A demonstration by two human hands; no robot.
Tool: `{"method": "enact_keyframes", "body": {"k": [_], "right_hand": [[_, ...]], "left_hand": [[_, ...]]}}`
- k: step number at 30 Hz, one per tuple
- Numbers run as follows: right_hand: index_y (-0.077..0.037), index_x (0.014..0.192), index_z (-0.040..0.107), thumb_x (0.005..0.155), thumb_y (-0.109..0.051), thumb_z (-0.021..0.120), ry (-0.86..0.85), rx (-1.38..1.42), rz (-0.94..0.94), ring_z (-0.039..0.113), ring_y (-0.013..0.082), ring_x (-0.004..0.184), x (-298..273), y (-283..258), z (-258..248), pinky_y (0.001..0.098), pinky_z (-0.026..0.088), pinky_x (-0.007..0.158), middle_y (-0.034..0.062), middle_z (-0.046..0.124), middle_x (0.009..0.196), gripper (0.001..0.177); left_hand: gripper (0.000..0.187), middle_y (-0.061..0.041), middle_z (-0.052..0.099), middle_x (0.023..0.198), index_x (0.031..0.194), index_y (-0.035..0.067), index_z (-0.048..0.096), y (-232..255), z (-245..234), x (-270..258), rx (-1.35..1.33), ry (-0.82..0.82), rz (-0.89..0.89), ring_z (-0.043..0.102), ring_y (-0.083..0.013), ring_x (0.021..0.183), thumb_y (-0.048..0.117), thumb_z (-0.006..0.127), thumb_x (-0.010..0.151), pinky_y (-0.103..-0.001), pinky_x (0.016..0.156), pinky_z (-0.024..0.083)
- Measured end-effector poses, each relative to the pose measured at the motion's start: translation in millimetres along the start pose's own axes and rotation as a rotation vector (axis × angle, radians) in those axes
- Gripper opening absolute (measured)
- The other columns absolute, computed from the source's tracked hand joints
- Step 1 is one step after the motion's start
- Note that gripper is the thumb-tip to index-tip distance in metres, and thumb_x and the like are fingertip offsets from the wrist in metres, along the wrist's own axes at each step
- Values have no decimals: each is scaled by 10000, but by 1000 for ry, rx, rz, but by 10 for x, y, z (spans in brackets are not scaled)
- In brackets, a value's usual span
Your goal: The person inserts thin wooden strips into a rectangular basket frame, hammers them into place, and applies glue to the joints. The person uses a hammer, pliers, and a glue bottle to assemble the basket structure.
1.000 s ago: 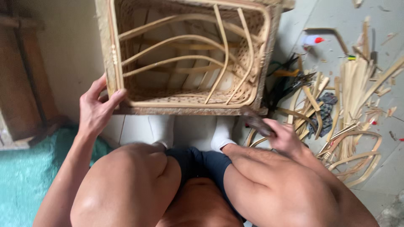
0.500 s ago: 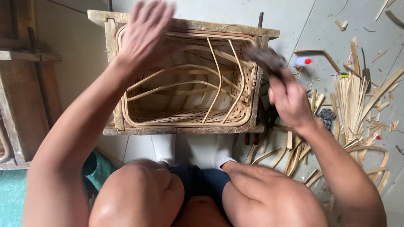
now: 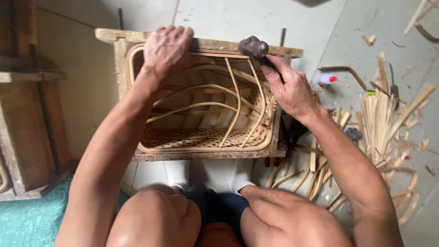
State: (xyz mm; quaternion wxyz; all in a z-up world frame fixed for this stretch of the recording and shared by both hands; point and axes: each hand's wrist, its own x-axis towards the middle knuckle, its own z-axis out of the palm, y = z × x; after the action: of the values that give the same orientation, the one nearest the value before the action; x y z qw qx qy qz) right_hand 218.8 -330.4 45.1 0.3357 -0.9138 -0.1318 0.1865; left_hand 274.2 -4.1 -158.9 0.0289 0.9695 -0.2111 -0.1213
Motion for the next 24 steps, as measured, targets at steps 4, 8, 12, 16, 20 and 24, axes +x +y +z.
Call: {"method": "enact_keyframes", "body": {"k": [4,8,12,16,20,24], "right_hand": [[-34,1359,600,1128,-379,505,12,115,170,589,118,620,-176,134,-130,323,490,586,49,593,678,426],[-21,1285,629,1139,-374,512,140,230,248,562,113,624,-396,305,-227,308,464,568,31,552,722,400],[-60,1286,611,1103,-352,465,114,337,303,524,82,539,-639,464,-226,275,448,469,-10,532,660,375],[-21,1169,636,1127,-320,500,175,169,268,557,92,570,-841,538,-180,276,460,525,-3,562,649,330],[-29,1125,637,1134,-299,487,172,270,314,536,113,573,-1133,523,40,295,446,508,3,550,660,308],[-6,1243,636,1076,-251,525,208,205,346,545,105,545,-1651,622,275,269,464,527,15,556,616,317]], "left_hand": [[238,-105,727,1069,1289,113,589,61,-166,-119,8,18,-8,683,-196,842,159,437,1112,-331,684,560],[333,-106,719,1050,1232,90,613,93,-353,-187,-28,10,-23,672,-198,845,362,465,1110,-333,663,551],[236,-113,718,1052,1289,87,606,97,-419,-173,0,27,-1,673,-205,829,204,437,1174,-339,663,550],[782,-118,709,977,1190,55,634,115,-512,-201,-33,48,-3,660,-212,808,784,524,930,-364,677,535],[889,-92,679,960,1119,53,645,177,-679,-341,-114,117,12,625,-222,841,901,561,868,-408,747,518],[899,-103,641,944,1086,39,662,191,-827,-306,-184,-64,-78,597,-243,856,893,611,809,-445,872,497]]}}
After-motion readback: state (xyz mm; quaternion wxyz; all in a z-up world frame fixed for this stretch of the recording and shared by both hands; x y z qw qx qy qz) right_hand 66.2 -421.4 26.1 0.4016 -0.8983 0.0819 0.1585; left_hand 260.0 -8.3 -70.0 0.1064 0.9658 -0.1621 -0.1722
